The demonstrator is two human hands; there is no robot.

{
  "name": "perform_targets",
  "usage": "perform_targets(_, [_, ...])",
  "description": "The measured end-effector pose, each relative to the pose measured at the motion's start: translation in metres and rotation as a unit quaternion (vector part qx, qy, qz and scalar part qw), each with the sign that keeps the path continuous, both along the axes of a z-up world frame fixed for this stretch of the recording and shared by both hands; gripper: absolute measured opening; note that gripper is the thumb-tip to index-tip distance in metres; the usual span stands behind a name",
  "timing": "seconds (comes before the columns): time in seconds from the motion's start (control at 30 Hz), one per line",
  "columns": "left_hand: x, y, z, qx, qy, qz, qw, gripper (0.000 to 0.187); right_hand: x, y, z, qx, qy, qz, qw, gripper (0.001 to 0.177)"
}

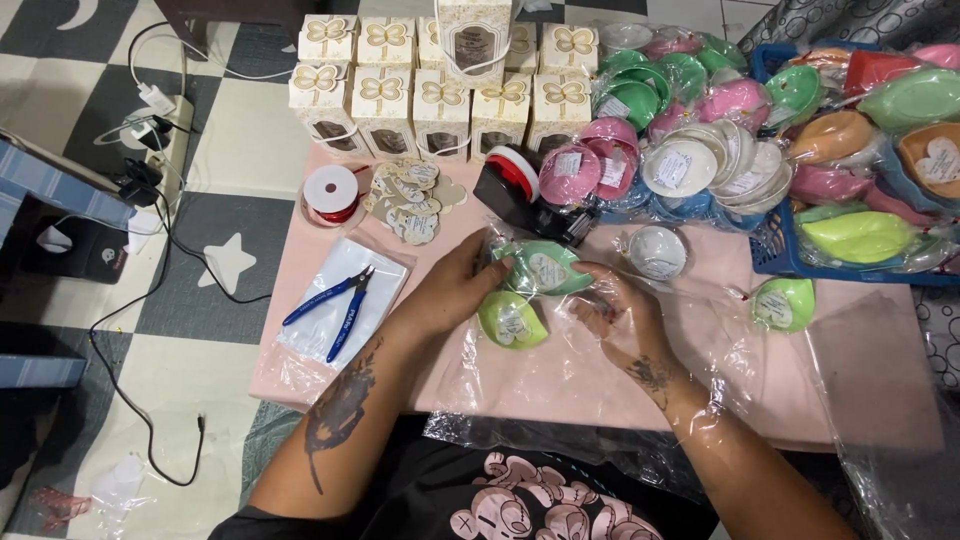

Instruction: The person is packing small, colorful, heart and leaf-shaped items into a clear plastic bag.

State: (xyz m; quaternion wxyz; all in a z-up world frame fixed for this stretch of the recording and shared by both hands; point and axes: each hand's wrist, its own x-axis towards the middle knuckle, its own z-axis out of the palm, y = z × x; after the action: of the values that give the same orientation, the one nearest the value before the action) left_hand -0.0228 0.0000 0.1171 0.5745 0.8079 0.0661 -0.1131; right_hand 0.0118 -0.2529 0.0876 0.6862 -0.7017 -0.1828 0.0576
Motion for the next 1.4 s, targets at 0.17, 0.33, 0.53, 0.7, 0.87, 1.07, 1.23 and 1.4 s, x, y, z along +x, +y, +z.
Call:
perform_targets(0.17, [0.003,0.011,-0.009,0.079,-0.015,0.028,0.996,0.087,0.006,0.003,-0.023,-0.222,-0.141,0.006,0.965,0.057])
perform_targets(0.33, [0.004,0.011,-0.018,0.038,-0.041,0.053,0.997,0.076,0.014,0.011,-0.029,-0.044,0.063,0.032,0.997,0.048])
perform_targets(0.53, [0.002,0.011,-0.012,0.079,-0.084,0.039,0.993,0.073,0.003,0.031,-0.025,-0.001,-0.046,0.039,0.998,0.032])
perform_targets(0.7, [0.005,0.014,-0.027,0.077,-0.163,0.036,0.983,0.057,0.020,0.031,-0.087,-0.094,-0.134,-0.071,0.984,0.034])
perform_targets(0.87, [0.006,0.012,-0.041,0.054,-0.197,0.060,0.977,0.050,0.021,0.022,-0.048,-0.078,-0.094,0.036,0.992,0.038])
perform_targets(1.07, [0.004,0.012,-0.044,0.037,-0.230,0.088,0.969,0.047,0.029,-0.017,-0.055,-0.059,-0.099,0.206,0.972,0.038])
perform_targets(1.23, [0.003,0.012,-0.043,0.034,-0.244,0.093,0.965,0.047,0.023,-0.037,-0.047,-0.328,-0.217,0.143,0.908,0.025])
perform_targets(1.4, [-0.001,0.013,-0.043,0.057,-0.282,0.087,0.954,0.049,0.002,-0.013,-0.018,-0.477,-0.289,0.157,0.815,0.039])
